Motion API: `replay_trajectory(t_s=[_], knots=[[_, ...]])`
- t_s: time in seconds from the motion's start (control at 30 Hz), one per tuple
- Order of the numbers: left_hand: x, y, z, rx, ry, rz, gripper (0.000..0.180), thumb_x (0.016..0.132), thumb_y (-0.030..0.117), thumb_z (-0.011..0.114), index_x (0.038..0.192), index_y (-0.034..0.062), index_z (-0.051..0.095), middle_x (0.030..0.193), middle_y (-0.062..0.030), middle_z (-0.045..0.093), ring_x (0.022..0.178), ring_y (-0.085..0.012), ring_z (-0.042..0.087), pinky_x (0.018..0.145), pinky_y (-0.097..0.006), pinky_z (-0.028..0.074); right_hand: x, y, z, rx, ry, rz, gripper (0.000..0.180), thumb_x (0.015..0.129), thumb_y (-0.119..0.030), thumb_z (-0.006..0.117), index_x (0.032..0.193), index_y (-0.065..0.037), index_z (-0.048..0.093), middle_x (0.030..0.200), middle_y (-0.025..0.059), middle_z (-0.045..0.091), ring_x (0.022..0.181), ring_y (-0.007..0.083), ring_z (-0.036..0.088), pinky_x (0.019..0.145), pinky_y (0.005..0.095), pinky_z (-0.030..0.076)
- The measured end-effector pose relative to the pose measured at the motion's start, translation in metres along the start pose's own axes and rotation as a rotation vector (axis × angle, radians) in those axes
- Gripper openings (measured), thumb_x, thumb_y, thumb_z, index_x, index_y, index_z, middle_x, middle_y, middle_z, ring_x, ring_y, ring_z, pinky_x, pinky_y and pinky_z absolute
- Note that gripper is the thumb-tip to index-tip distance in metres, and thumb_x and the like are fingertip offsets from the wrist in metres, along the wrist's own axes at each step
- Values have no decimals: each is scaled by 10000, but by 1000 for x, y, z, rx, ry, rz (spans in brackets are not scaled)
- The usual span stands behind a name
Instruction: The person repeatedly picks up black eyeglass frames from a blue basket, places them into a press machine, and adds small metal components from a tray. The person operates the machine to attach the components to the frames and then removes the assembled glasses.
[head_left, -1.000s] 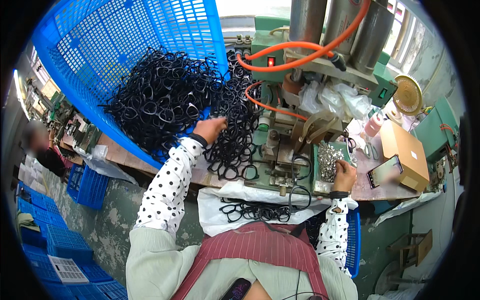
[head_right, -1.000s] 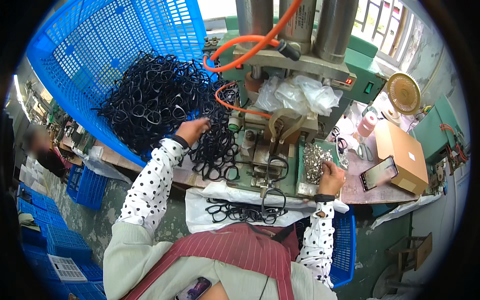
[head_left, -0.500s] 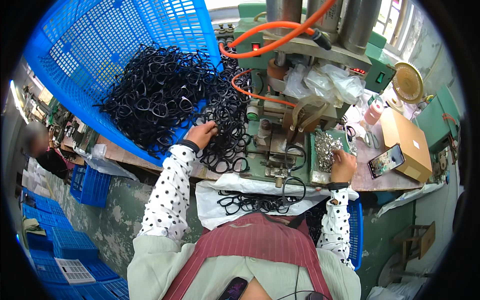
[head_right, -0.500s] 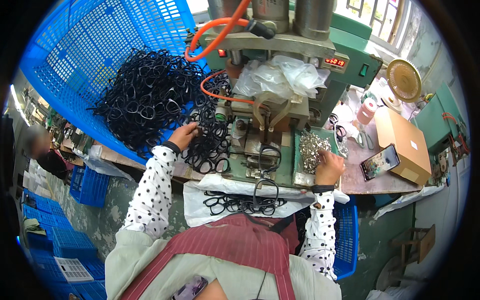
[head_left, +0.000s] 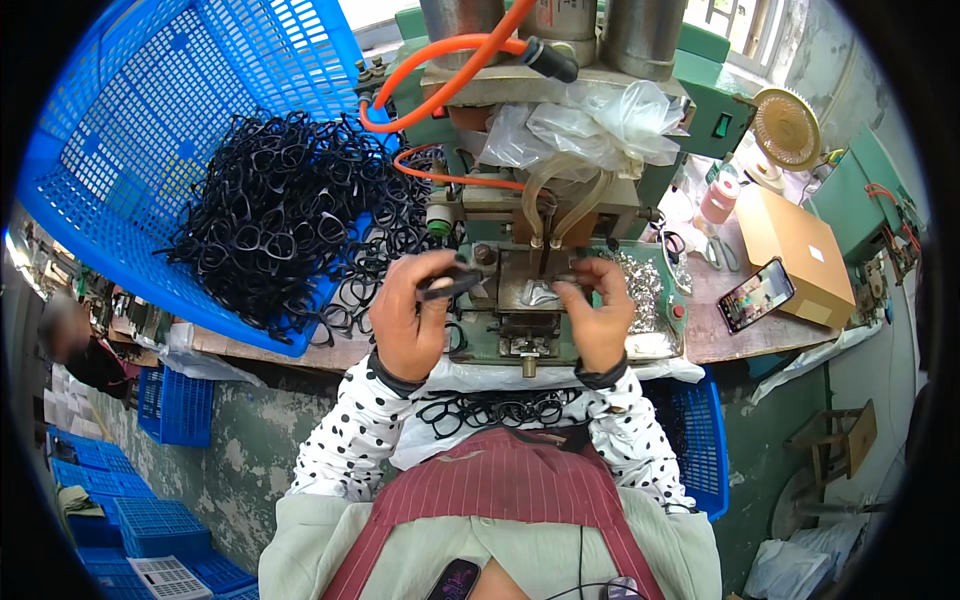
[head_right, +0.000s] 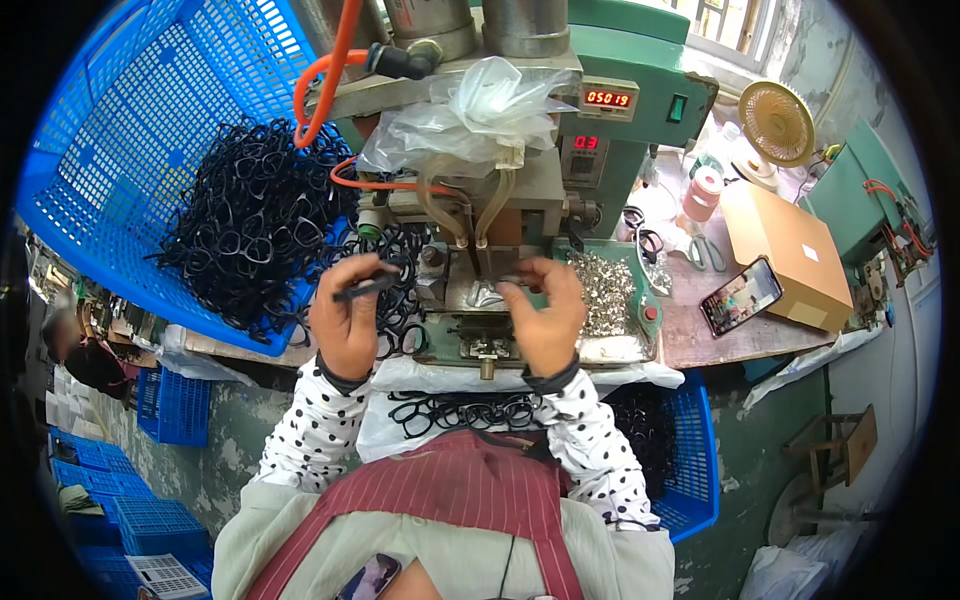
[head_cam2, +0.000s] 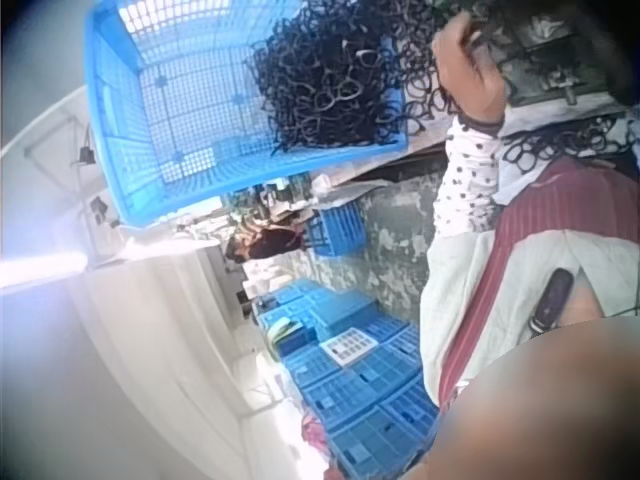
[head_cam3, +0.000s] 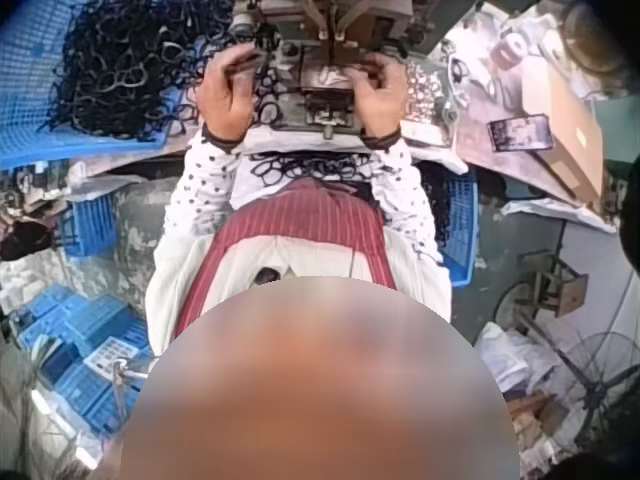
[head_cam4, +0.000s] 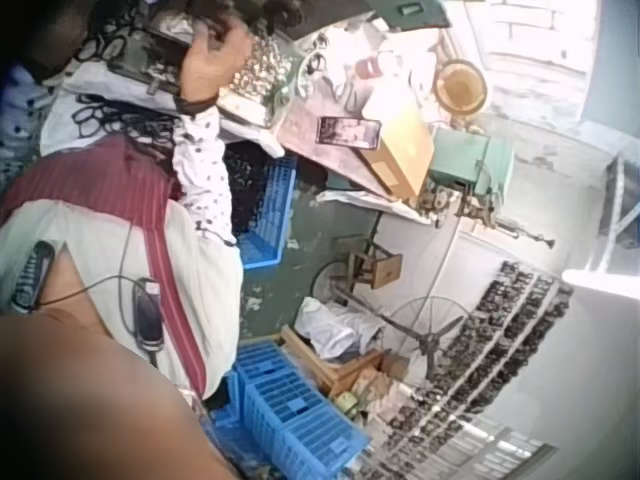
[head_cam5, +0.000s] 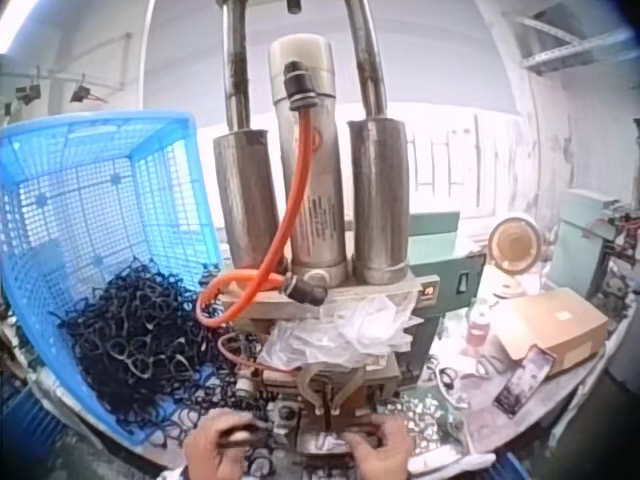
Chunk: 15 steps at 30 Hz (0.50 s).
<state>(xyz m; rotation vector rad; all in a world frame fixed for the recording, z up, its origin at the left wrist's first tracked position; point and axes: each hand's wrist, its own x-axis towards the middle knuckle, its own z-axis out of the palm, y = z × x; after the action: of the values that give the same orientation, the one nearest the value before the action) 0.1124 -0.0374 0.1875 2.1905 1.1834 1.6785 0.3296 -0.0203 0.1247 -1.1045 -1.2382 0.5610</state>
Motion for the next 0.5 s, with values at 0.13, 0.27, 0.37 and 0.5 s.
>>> replay_trajectory(t_s=[0.13,0.27,0.37,0.5], knots=[[29,18,11,-445,76,-306,182,997,128,520,1089,-16,585,998,-100,664,868,-152,648,768,-269,517,-4,-6,17,58,19,-13,416,712,31,761,1059,20,532,889,122,608,767,190,646,713,280,511],[28,14,10,-488,57,-302,200,1003,133,507,1119,-19,566,1007,-102,666,864,-142,648,769,-263,516,-3,-17,27,150,66,-2,399,746,54,728,1078,42,507,929,137,596,784,196,660,699,269,524],[20,17,15,-382,83,-288,190,1003,117,492,1124,-11,563,1031,-107,665,849,-137,641,768,-263,509,-5,-13,32,271,96,26,405,759,64,713,1099,50,492,944,139,591,804,200,667,701,273,528],[-16,14,25,-45,-277,477,317,827,-33,570,1136,30,598,1079,-157,668,968,-324,640,896,-464,495,-5,-1,27,175,82,-50,421,754,52,723,1113,41,502,952,131,598,813,195,673,695,282,529]])
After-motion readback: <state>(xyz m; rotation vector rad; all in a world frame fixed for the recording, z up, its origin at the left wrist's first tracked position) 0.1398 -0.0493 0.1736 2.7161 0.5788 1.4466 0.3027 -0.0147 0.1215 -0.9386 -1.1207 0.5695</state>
